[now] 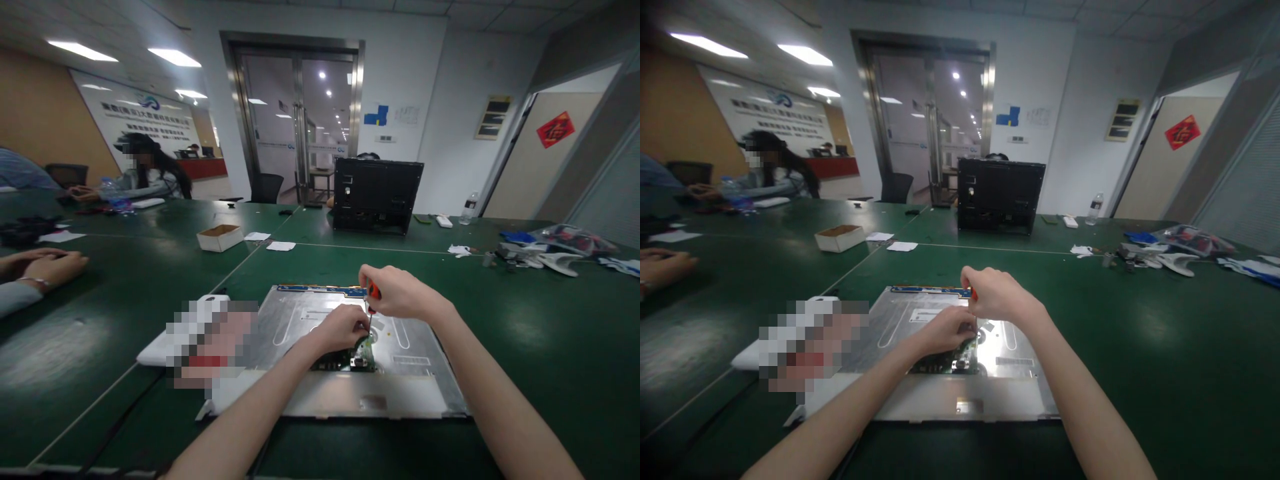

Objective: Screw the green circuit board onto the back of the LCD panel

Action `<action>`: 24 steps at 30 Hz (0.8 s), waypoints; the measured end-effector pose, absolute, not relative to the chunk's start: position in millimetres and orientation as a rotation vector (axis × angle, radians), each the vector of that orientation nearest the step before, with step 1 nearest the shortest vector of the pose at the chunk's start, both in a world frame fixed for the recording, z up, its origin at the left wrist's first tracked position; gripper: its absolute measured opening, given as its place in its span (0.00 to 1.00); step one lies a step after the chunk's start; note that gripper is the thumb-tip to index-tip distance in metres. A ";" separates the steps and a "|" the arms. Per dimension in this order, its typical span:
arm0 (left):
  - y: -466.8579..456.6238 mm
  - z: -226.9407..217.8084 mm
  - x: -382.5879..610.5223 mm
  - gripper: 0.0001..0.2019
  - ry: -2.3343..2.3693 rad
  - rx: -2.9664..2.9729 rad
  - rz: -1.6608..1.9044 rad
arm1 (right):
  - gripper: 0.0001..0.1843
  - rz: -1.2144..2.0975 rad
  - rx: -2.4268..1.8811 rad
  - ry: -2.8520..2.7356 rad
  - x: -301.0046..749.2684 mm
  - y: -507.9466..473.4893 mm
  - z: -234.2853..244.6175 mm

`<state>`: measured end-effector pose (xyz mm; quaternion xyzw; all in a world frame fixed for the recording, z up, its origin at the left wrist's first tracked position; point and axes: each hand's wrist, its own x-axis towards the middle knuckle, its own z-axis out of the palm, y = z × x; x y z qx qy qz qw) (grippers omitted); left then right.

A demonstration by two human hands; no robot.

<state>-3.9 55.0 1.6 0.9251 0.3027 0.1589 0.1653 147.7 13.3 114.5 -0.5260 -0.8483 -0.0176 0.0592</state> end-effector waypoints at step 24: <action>55.9 -2.3 -4.0 0.08 0.876 2.643 0.498 | 0.18 -0.391 -1.843 -2.483 141.3 17.3 114.2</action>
